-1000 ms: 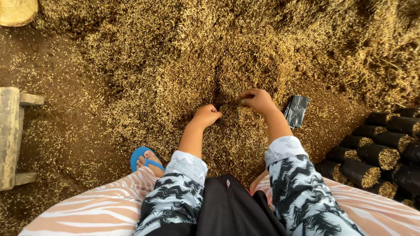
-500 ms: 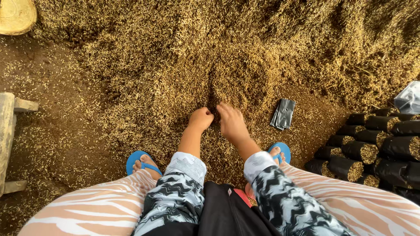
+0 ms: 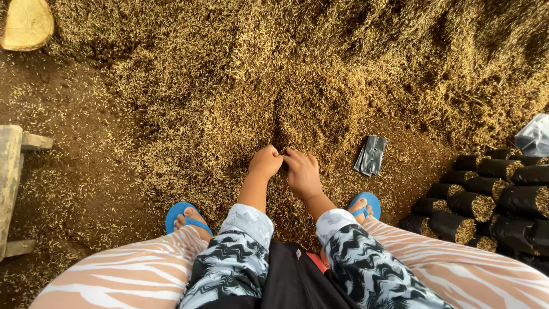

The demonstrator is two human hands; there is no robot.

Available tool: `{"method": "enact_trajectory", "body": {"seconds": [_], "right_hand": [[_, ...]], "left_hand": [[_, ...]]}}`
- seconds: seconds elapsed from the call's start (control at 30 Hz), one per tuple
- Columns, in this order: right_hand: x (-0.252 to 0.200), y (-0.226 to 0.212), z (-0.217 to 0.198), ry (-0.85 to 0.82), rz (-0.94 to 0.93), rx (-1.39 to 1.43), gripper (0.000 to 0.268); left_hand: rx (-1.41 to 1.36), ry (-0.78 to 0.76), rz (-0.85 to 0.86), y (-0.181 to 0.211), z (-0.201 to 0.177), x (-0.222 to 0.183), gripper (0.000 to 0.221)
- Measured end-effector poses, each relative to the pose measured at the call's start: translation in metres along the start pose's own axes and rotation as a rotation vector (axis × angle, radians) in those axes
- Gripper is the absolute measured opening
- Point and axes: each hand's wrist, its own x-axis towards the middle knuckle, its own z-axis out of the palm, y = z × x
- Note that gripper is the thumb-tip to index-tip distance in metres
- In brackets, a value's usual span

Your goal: The person scoops loose dried plant material from a large pile on the ground and fills black plastic nursery pouches by hand. The filled pouches are placed in a stack nearby.

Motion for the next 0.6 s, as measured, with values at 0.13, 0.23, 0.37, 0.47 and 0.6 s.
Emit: {"method": "enact_trajectory", "body": {"seconds": [0.13,0.23,0.37,0.47,0.6], "right_hand": [[0.022,0.029,0.022,0.241,0.227,0.364,0.027],[0.034,0.043,0.025,0.155,0.380,0.552,0.029],[0.043,0.039,0.027,0.049,0.555,0.674,0.030],[0.041,0.033,0.027,0.129,0.437,0.616,0.028],[0.044,0.025,0.017,0.120,0.451,0.515,0.027]], "left_hand": [[-0.203,0.228,0.166,-0.005,0.016,0.005,0.026],[-0.153,0.252,0.156,0.001,0.025,0.010,0.021],[-0.127,0.281,0.175,0.004,0.028,0.012,0.018],[-0.082,0.332,0.229,0.004,0.033,0.009,0.016],[0.006,0.372,0.256,0.012,0.027,0.008,0.017]]}}
